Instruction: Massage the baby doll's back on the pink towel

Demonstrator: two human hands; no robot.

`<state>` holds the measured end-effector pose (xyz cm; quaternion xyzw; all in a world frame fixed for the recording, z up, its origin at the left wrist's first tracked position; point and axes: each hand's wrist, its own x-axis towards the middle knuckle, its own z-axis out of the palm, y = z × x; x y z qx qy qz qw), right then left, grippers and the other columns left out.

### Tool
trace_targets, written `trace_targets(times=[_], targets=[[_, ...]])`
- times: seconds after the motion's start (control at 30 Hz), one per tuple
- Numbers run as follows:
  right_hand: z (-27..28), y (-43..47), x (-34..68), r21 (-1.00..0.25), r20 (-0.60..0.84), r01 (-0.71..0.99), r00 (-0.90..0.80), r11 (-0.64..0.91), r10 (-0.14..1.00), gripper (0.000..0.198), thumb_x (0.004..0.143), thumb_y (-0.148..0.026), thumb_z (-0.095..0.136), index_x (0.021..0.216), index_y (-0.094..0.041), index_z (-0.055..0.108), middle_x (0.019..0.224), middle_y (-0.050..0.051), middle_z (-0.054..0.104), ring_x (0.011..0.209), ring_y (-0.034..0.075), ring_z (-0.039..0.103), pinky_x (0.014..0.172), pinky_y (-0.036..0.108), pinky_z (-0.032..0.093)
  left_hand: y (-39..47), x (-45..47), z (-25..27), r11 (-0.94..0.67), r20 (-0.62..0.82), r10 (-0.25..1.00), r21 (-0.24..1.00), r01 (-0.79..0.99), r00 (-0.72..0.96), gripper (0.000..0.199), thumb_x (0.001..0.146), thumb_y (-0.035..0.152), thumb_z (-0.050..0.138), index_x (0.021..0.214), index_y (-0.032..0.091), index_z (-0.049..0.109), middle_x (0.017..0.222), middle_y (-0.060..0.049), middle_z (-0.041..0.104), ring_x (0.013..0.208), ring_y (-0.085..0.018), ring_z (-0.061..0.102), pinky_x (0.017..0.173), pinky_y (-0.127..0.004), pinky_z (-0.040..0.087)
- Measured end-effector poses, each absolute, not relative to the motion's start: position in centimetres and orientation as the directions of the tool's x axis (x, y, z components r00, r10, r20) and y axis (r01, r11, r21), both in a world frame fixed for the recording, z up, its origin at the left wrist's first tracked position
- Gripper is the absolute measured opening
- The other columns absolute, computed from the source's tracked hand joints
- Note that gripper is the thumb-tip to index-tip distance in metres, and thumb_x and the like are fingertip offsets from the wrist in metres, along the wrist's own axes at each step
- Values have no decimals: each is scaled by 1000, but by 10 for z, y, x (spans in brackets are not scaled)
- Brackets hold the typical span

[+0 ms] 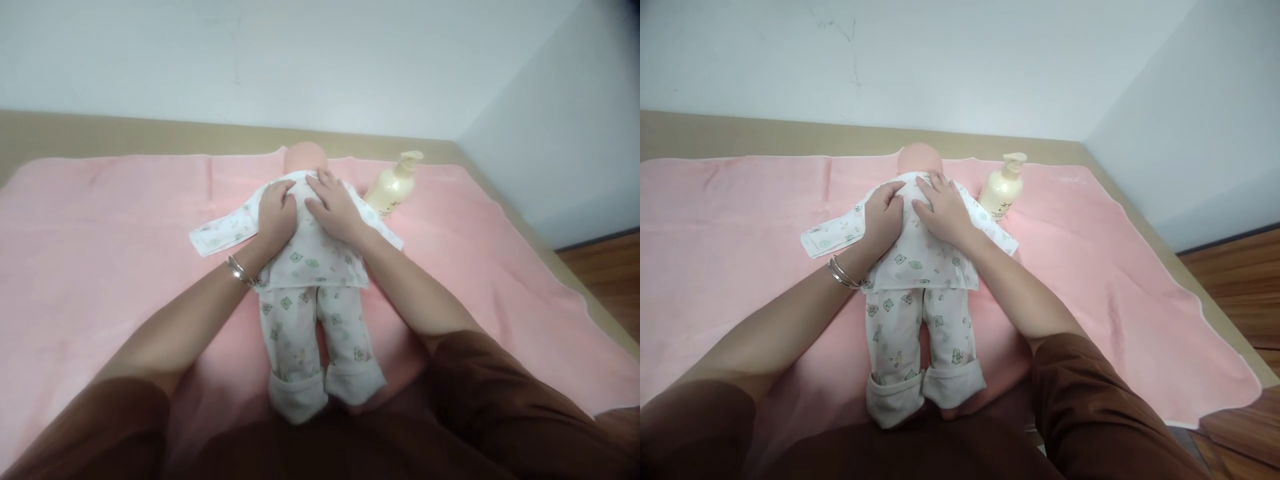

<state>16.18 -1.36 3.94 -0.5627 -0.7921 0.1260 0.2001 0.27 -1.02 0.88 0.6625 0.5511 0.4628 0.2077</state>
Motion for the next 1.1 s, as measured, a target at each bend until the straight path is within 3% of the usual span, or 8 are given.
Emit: trace_targets(times=[0.1, 0.2, 0.3, 0.5, 0.67, 0.9, 0.97, 1.1], targets=[[37, -26, 157, -381, 227, 868, -245, 317, 943, 62, 103, -35, 37, 159, -10, 41, 171, 19, 31, 162, 36, 27, 132, 64, 22, -11, 3, 9, -297, 375, 926, 791, 535, -40, 41, 87, 17, 41, 117, 20, 69, 135, -6, 71, 131, -22, 61, 124, -40, 46], [37, -56, 140, -284, 283, 876, -312, 390, 907, 61, 103, -30, 34, 156, -1, 43, 168, 24, 35, 160, 39, 30, 133, 61, 24, -12, 2, 9, -295, 379, 923, 808, 510, -66, 39, 87, 19, 43, 115, 19, 71, 131, -6, 73, 128, -22, 63, 122, -40, 48], [39, -75, 128, -230, 279, 859, -392, 457, 877, 61, 101, -25, 37, 155, 0, 45, 169, 22, 35, 162, 40, 26, 135, 59, 20, -13, 2, 8, -283, 372, 922, 833, 475, -103, 40, 87, 18, 41, 113, 18, 72, 128, -7, 74, 125, -22, 65, 120, -39, 50], [39, -31, 151, -364, 211, 827, -374, 428, 903, 57, 103, -31, 37, 158, -18, 46, 174, 10, 28, 164, 32, 23, 134, 65, 16, -12, 4, 7, -281, 380, 920, 806, 522, -93, 42, 89, 16, 39, 116, 20, 70, 130, -6, 73, 127, -21, 64, 121, -41, 49], [31, -7, 169, -429, 213, 844, -250, 320, 945, 64, 102, -41, 39, 159, -13, 41, 173, 17, 27, 163, 33, 25, 133, 62, 19, -15, 5, 11, -287, 383, 921, 795, 535, -75, 42, 88, 15, 39, 116, 20, 69, 133, -6, 72, 129, -22, 63, 123, -43, 48], [29, -13, 163, -440, 221, 853, -200, 281, 955, 68, 100, -42, 39, 159, -7, 38, 171, 22, 30, 162, 36, 26, 133, 64, 19, -16, 7, 11, -261, 359, 930, 798, 543, -81, 43, 88, 16, 39, 120, 19, 68, 135, -8, 71, 132, -24, 62, 124, -44, 46], [31, -17, 162, -440, 222, 862, -169, 253, 960, 67, 100, -42, 40, 157, -5, 41, 169, 24, 33, 161, 38, 29, 131, 66, 21, -12, 8, 10, -251, 344, 937, 790, 559, -66, 45, 92, 21, 40, 131, 18, 62, 146, -10, 64, 141, -25, 56, 129, -45, 40], [37, -35, 152, -396, 230, 904, -74, 163, 970, 65, 103, -42, 36, 151, 0, 46, 160, 29, 45, 154, 43, 40, 126, 67, 33, -1, 8, 7, -250, 323, 946, 749, 614, -8, 59, 99, 42, 45, 151, 15, 45, 166, -18, 41, 161, -30, 32, 138, -52, 16]])
